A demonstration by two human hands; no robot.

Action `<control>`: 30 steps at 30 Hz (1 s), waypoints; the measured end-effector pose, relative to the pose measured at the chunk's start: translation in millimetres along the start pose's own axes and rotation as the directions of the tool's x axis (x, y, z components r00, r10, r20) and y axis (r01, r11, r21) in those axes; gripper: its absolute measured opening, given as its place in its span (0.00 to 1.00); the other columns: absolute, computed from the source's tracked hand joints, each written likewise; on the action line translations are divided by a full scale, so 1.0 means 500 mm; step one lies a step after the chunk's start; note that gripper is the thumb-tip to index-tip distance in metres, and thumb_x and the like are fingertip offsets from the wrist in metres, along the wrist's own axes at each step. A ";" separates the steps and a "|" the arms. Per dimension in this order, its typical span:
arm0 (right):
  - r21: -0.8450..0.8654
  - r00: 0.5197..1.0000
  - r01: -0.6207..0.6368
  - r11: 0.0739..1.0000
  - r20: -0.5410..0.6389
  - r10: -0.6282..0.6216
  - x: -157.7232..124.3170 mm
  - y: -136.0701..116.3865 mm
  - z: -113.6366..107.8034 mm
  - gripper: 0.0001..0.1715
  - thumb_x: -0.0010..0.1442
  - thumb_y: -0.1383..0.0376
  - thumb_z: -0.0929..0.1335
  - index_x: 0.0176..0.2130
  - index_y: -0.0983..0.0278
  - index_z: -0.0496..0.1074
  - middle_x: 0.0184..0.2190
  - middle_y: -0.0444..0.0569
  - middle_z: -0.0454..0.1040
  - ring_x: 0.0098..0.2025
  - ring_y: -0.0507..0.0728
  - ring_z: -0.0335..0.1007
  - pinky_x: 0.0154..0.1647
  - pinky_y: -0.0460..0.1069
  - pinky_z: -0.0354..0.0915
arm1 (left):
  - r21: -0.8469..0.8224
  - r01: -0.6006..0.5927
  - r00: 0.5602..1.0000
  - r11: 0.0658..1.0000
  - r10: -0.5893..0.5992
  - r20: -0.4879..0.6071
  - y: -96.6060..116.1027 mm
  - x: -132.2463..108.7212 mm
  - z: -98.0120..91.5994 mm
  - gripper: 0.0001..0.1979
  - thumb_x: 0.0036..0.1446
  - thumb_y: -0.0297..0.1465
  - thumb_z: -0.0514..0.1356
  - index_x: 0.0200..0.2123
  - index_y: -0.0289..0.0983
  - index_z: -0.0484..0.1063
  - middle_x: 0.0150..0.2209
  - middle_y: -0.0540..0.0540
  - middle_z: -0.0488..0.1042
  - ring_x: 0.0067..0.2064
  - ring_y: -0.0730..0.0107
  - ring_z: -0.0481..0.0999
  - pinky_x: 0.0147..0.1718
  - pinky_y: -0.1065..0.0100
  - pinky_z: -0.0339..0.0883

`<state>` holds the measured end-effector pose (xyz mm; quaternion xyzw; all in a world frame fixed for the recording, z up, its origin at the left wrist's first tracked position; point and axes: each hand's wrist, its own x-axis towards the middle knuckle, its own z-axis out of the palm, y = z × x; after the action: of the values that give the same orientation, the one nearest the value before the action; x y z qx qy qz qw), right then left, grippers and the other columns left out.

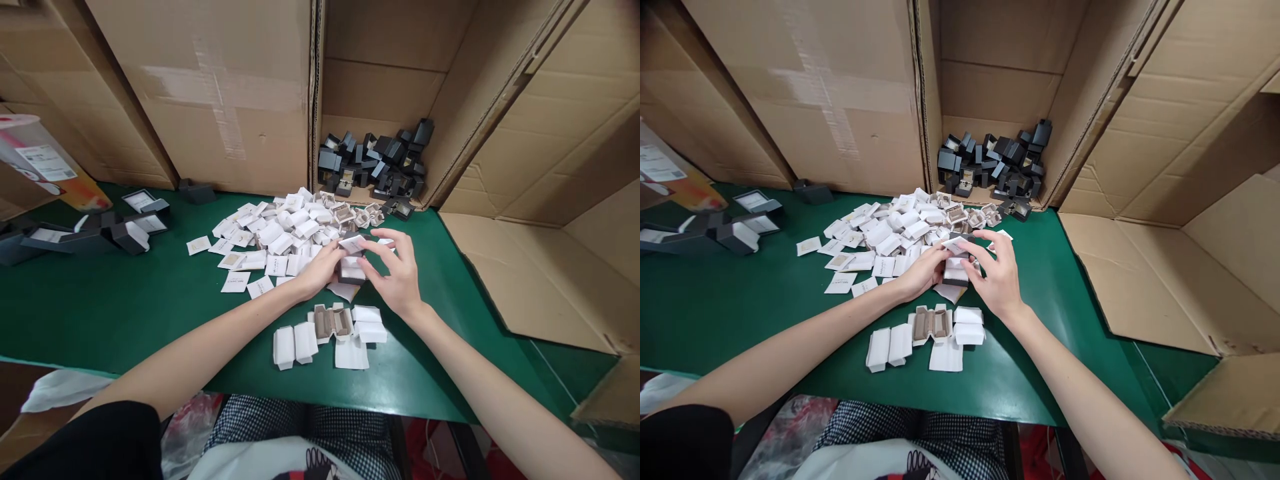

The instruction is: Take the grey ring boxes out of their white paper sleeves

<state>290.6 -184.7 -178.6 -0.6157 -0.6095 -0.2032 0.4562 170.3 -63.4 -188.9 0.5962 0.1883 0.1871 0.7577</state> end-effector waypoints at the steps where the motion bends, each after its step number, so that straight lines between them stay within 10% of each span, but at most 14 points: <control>1: 0.005 1.000 -0.002 1.000 -0.003 0.002 0.000 -0.001 0.001 0.15 0.59 0.66 0.67 0.47 0.56 0.71 0.48 0.54 0.68 0.50 0.62 0.65 0.44 0.57 0.66 | 0.034 -0.007 1.000 0.999 0.006 0.021 -0.003 0.001 -0.001 0.17 0.54 0.33 0.55 0.48 0.39 0.67 0.38 0.46 0.73 0.35 0.68 0.73 0.29 0.70 0.69; 21: 0.156 0.998 -0.059 0.986 0.024 0.056 0.007 0.002 -0.009 0.15 0.59 0.68 0.66 0.46 0.56 0.75 0.29 0.46 0.67 0.34 0.56 0.64 0.36 0.53 0.64 | -0.034 -0.019 0.956 0.999 0.028 0.293 0.032 -0.017 -0.007 0.24 0.51 0.27 0.65 0.53 0.38 0.71 0.47 0.42 0.75 0.44 0.67 0.74 0.46 0.66 0.67; 30: 0.732 0.858 -0.286 0.618 -0.091 0.505 0.025 0.016 -0.024 0.04 0.50 0.69 0.67 0.28 0.61 0.72 0.33 0.47 0.70 0.38 0.56 0.69 0.38 0.51 0.66 | -0.081 0.042 0.981 0.996 -0.026 0.194 0.036 -0.014 -0.013 0.29 0.50 0.30 0.67 0.56 0.44 0.66 0.50 0.41 0.73 0.48 0.63 0.75 0.54 0.53 0.64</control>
<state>304.1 -186.1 -164.9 -0.4814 -0.4137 0.0605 0.7704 159.8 -57.8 -172.4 0.5757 0.1163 0.1232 0.7999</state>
